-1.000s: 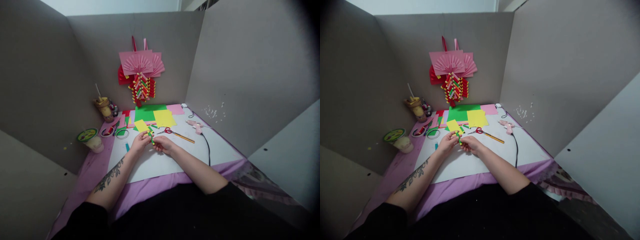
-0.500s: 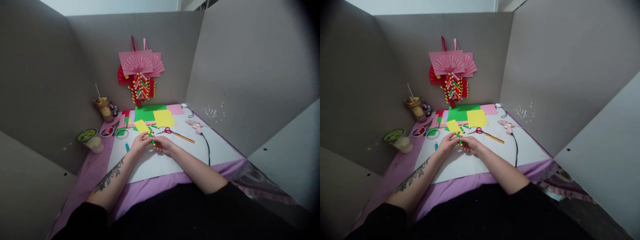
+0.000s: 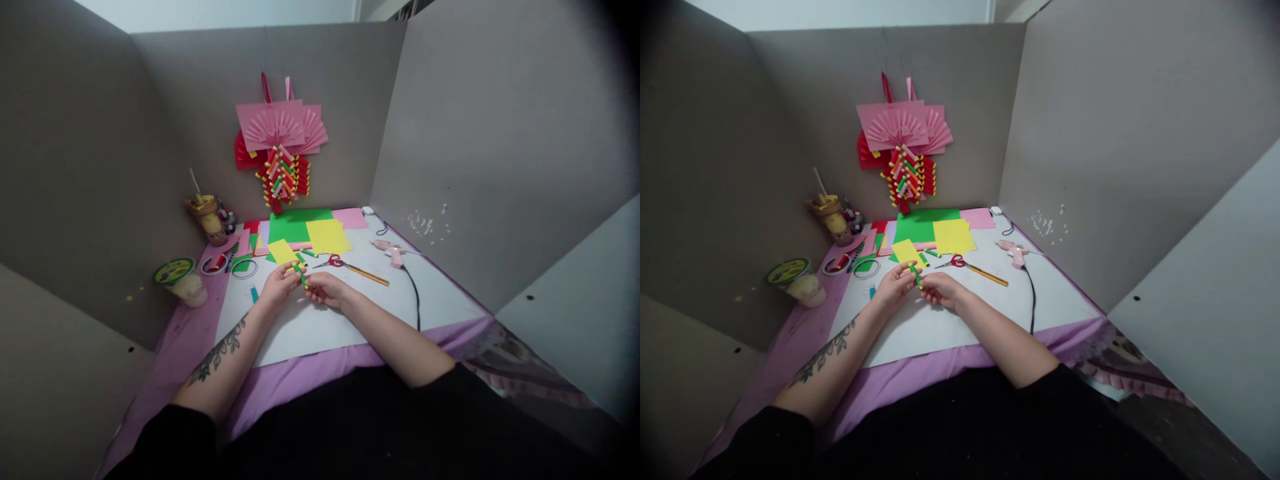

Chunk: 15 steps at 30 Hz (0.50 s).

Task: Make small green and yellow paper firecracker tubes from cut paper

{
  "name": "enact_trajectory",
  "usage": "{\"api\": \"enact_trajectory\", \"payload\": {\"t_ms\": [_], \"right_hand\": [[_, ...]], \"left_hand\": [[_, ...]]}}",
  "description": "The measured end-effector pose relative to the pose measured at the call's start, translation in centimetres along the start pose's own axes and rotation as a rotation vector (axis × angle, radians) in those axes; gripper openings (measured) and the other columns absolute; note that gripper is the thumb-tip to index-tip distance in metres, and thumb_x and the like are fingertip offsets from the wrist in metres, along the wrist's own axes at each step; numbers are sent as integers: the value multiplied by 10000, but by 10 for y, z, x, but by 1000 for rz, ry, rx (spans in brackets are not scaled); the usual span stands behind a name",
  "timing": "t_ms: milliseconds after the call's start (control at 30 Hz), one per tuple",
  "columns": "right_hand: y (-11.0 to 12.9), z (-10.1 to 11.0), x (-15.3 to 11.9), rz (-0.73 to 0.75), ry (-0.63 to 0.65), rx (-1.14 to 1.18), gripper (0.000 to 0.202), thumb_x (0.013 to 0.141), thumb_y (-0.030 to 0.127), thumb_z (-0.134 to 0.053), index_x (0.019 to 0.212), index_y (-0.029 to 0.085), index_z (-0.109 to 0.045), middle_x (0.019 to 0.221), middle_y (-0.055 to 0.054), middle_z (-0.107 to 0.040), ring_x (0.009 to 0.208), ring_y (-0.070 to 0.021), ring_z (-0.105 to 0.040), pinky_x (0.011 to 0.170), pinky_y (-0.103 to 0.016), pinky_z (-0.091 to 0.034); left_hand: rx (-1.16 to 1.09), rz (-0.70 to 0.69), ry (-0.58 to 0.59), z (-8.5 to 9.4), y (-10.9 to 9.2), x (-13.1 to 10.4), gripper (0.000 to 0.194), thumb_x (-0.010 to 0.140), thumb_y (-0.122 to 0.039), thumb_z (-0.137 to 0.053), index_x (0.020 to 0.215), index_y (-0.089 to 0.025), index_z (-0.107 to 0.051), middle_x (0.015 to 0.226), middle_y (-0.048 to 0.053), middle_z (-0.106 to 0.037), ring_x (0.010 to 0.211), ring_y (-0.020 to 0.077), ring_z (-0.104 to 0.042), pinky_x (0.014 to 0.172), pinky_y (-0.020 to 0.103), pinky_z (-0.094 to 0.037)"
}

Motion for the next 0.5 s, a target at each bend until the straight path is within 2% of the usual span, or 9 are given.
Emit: {"api": "enact_trajectory", "payload": {"t_ms": [233,400,500], "right_hand": [[1,0,0,22,24,-25,48,677,179,-565,641,148,-564,497,14,-583,384,-55,-462,345,-154,-309],[0,-1,2,53,66,-9,119,650,236,-654,679,153,-573,550,15,-605,415,-52,-482,350,-148,-302],[3,-3,2,111,56,-15,191,649,297,-700,694,162,-573,592,11,-621,421,-50,-475,355,-153,-297]], "left_hand": [[-21,-34,-33,2,-3,1,499,585,-216,-820,1033,-144,-614,734,20,-690,827,163,-662,756,258,-484],[10,-51,-42,4,-4,2,523,590,-248,-821,1049,-142,-595,750,31,-694,845,179,-663,757,273,-482],[54,-85,-50,5,-4,2,516,598,-252,-821,1040,-147,-576,830,60,-718,792,172,-663,736,281,-479]]}}
Point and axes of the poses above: each hand's wrist, its own x-axis towards the middle knuckle, its own z-axis out of the back of the hand, y = z × x, the point moved 7 cm from there along x, towards the middle knuckle
